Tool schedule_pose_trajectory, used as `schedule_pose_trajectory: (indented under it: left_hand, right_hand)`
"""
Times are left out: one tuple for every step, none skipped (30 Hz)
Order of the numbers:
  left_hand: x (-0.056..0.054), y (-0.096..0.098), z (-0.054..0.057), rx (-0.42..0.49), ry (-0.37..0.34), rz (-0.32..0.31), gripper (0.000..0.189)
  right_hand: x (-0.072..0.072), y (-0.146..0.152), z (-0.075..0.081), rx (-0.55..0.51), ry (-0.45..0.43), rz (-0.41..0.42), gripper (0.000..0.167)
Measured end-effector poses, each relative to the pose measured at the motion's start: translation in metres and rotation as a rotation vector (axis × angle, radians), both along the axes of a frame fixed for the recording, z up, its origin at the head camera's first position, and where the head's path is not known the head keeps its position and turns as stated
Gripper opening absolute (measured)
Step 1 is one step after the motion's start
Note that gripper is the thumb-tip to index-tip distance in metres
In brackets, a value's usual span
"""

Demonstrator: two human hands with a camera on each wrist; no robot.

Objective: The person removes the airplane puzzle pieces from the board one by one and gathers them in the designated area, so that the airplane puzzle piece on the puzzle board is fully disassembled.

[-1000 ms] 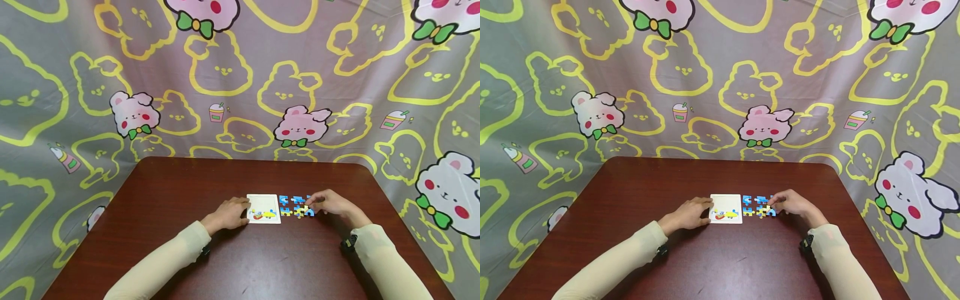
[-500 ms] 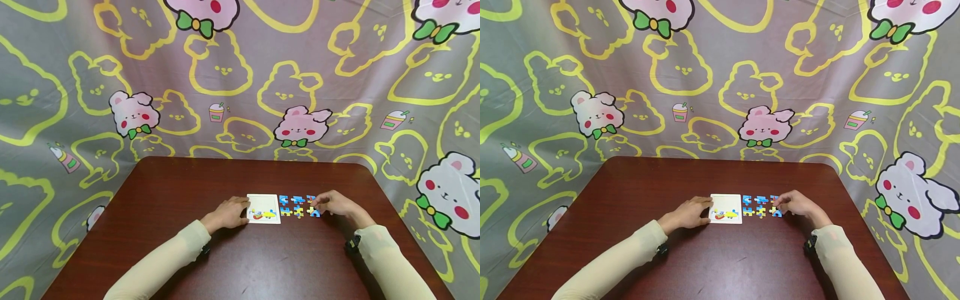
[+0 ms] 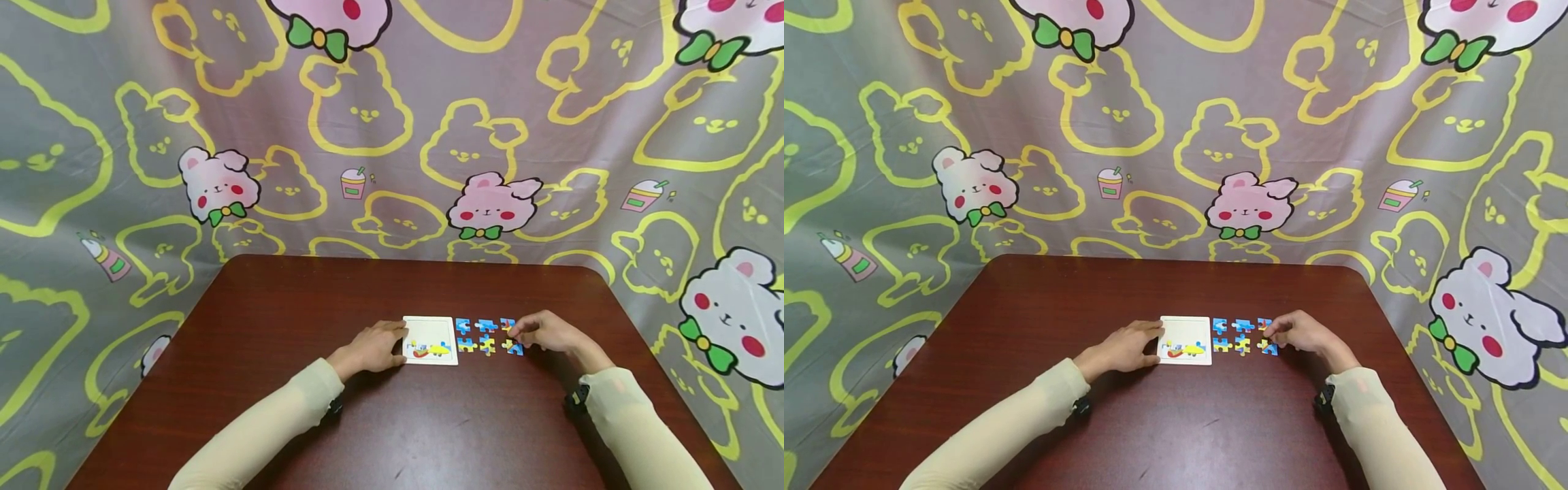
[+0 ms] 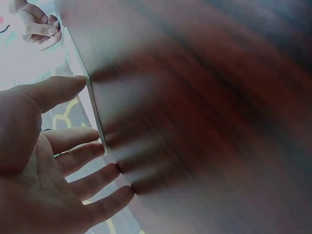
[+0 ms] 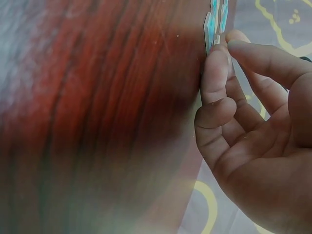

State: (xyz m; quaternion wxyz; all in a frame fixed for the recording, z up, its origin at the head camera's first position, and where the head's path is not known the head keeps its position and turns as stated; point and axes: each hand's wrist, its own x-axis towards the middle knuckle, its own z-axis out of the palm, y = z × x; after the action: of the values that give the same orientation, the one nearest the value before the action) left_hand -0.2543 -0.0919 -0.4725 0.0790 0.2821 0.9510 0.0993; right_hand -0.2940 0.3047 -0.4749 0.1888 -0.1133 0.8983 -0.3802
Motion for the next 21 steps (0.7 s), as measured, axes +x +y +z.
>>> schedule_pose_trajectory:
  left_hand:
    - [0.0,0.0,0.0,-0.001,0.001,-0.001,0.061]
    - [0.0,0.0,0.001,-0.001,0.002,-0.002,0.061]
    - [-0.001,0.0,0.001,-0.001,0.004,-0.004,0.061]
    - [-0.001,0.0,0.001,0.001,0.006,-0.006,0.061]
    - [-0.001,0.0,0.002,0.002,0.008,-0.007,0.061]
    - [-0.001,0.0,0.002,0.003,0.009,-0.009,0.061]
    - [-0.001,0.0,0.002,0.004,0.009,-0.011,0.061]
    - [-0.001,0.0,0.003,0.006,0.01,-0.013,0.061]
    - [-0.001,-0.001,0.003,0.006,0.012,-0.015,0.061]
    - [-0.001,-0.001,0.003,0.004,0.012,-0.016,0.061]
    - [-0.001,-0.001,0.003,0.003,0.013,-0.016,0.061]
    - [-0.001,-0.001,0.003,0.002,0.014,-0.017,0.061]
    - [-0.001,-0.001,0.003,0.001,0.015,-0.017,0.061]
    - [-0.001,-0.001,0.003,0.002,0.015,-0.017,0.061]
    - [-0.001,-0.001,0.003,0.001,0.014,-0.017,0.061]
    - [-0.002,-0.001,0.002,0.002,0.016,-0.018,0.061]
    - [-0.002,-0.001,0.002,0.002,0.017,-0.018,0.061]
    - [-0.002,-0.001,0.002,0.003,0.017,-0.019,0.061]
    - [-0.002,-0.001,0.001,0.002,0.019,-0.021,0.061]
    - [-0.002,-0.001,0.001,0.0,0.022,-0.022,0.061]
    - [-0.002,-0.001,0.0,-0.003,0.025,-0.023,0.061]
  right_hand:
    - [0.0,0.0,0.0,0.004,0.002,-0.001,0.015]
    - [0.0,0.0,0.0,0.005,0.003,-0.001,0.015]
    - [0.0,0.0,0.0,0.006,0.003,-0.002,0.015]
    - [0.0,0.0,0.0,0.005,0.003,-0.001,0.015]
    - [0.0,0.0,0.001,0.003,0.002,0.0,0.015]
    - [0.0,0.0,0.001,0.001,0.002,0.0,0.015]
    - [0.0,0.0,0.002,-0.002,0.002,0.0,0.015]
    - [0.0,0.0,0.002,-0.006,0.002,0.003,0.016]
    - [0.0,0.0,0.002,-0.011,0.001,0.006,0.016]
    - [0.0,-0.001,0.003,-0.017,-0.003,0.004,0.016]
    - [0.0,-0.002,0.003,-0.023,-0.005,0.004,0.016]
    - [0.0,-0.002,0.003,-0.031,-0.008,0.003,0.016]
    - [0.0,-0.003,0.004,-0.041,-0.007,0.009,0.017]
    - [0.0,-0.004,0.004,-0.051,-0.01,0.009,0.018]
    - [0.0,-0.006,0.004,-0.059,-0.011,0.01,0.019]
    - [0.0,-0.007,0.004,-0.063,-0.009,0.01,0.019]
    - [0.0,-0.008,0.004,-0.067,-0.006,0.016,0.02]
    - [0.0,-0.009,0.004,-0.069,-0.006,0.016,0.02]
    - [-0.001,-0.01,0.004,-0.072,-0.005,0.018,0.021]
    - [-0.001,-0.011,0.004,-0.072,-0.007,0.013,0.021]
    - [-0.001,-0.012,0.004,-0.071,-0.003,0.02,0.022]
